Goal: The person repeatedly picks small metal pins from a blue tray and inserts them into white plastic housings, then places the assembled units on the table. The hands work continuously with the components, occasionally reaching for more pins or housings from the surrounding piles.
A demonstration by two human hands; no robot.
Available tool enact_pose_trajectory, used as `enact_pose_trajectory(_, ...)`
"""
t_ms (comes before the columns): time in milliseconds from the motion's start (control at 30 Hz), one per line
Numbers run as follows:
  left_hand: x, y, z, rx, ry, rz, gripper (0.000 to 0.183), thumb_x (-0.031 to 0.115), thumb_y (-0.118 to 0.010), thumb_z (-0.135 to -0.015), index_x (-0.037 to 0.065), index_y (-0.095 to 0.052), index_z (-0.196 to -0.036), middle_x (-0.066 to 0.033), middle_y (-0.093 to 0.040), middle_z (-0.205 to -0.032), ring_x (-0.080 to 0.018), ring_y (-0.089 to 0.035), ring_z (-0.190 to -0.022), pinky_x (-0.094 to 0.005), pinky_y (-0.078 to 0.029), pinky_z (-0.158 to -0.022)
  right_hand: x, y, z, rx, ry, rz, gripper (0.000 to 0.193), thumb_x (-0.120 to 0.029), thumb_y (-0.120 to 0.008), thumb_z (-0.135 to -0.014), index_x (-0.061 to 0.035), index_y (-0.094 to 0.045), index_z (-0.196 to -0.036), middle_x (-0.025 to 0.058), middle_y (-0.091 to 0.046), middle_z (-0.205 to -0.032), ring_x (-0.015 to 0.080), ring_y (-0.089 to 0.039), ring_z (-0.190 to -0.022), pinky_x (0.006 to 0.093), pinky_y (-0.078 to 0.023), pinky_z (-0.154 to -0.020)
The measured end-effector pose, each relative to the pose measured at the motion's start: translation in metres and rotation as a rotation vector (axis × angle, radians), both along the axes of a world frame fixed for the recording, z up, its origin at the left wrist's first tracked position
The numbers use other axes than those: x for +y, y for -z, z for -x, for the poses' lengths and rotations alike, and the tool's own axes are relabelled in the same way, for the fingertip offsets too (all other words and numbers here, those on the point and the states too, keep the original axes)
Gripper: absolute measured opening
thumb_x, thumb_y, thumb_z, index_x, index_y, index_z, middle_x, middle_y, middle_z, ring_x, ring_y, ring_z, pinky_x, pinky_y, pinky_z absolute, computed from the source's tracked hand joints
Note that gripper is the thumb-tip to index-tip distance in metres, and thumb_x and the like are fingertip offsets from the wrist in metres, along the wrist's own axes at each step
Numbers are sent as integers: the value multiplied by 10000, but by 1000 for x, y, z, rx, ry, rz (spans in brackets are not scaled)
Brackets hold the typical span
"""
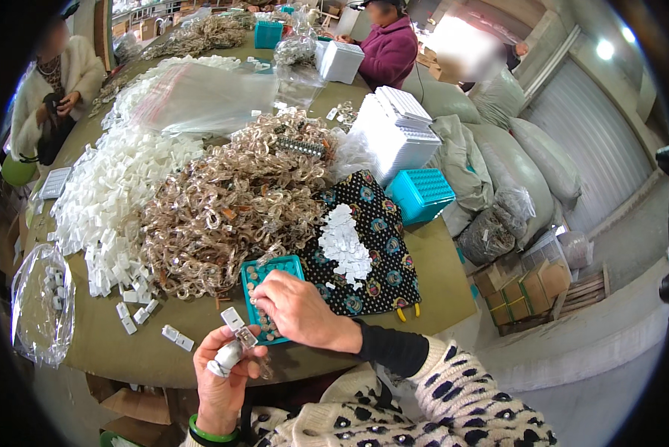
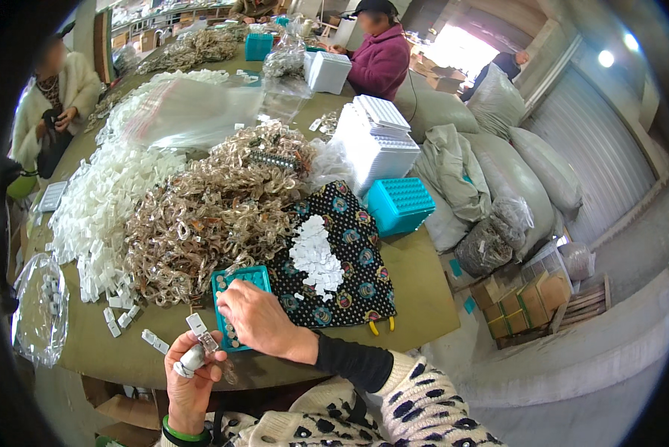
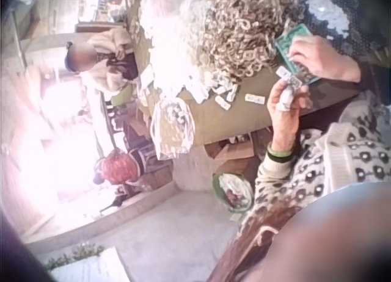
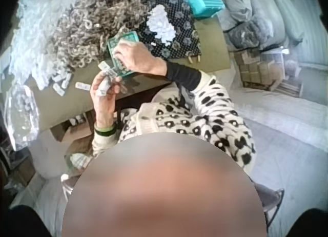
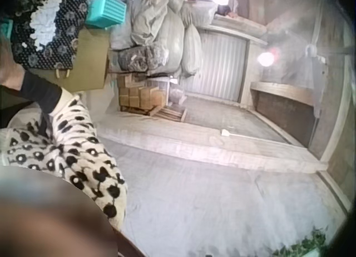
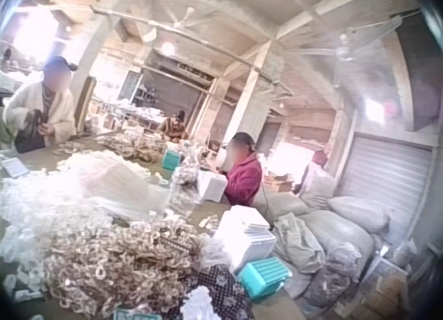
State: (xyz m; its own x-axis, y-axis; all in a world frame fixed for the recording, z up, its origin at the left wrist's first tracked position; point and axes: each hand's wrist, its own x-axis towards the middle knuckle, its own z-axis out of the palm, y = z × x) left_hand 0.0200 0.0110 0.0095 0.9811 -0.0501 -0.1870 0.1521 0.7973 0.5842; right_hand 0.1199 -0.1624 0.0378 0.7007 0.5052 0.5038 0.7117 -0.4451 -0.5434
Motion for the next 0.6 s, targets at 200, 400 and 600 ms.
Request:
enact_pose_trajectory(200, -2, 3, 2, 62, -53, 12, 183, 68, -588, -948, 16, -621, -1121, -218, -700, -987, -288, -734, -782, -289, -582, -496, 9, -9, 38, 40, -124, -198, 200, 4, -663, -813, -13, -563, -986, 114, -544, -899, 306, -572, -819, 392, -494, -689)
enact_pose_trajectory(400, -7, 7, 3, 83, -81, 21, 159, 56, -591, -940, -2, -621, -1084, -185, -698, -913, -254, -717, -696, -285, -575, -473, 13, -4, 41, -63, -103, -184, 237, -3, -664, -796, -9, -550, -1003, 113, -531, -909, 290, -553, -811, 381, -478, -689)
enact_pose_trajectory(600, -9, 11, 3, 80, -74, -8, 143, 57, -597, -933, -1, -663, -1047, -175, -706, -881, -232, -701, -661, -254, -547, -460, 11, -4, 42, -109, -134, -124, 257, 32, -699, -767, 4, -586, -996, 115, -554, -895, 283, -553, -768, 360, -472, -657)
